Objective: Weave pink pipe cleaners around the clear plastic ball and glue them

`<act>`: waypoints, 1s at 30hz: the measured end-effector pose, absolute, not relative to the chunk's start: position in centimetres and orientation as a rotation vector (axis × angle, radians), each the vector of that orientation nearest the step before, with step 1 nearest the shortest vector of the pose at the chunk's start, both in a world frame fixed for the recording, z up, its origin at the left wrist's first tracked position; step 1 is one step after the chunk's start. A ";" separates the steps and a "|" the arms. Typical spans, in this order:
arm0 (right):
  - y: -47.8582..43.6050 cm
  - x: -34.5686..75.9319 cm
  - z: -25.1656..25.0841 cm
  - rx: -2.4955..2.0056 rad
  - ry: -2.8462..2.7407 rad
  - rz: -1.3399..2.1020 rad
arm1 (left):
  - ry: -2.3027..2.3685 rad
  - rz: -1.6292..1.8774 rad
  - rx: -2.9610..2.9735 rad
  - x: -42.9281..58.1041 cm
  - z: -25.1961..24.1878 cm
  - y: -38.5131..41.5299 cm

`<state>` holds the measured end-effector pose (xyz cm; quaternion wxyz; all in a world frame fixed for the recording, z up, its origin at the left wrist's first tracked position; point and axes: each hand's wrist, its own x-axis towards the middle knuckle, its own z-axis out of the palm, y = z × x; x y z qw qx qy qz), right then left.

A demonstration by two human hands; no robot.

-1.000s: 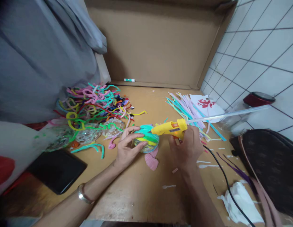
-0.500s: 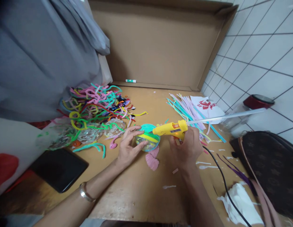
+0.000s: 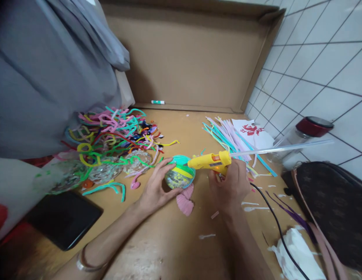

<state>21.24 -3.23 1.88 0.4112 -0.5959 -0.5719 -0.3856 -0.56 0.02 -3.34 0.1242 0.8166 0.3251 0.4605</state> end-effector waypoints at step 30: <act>-3.3 21.0 2.0 -1.460 -1.446 -0.956 | 0.865 1.202 2.478 -1.5 -3.7 0.4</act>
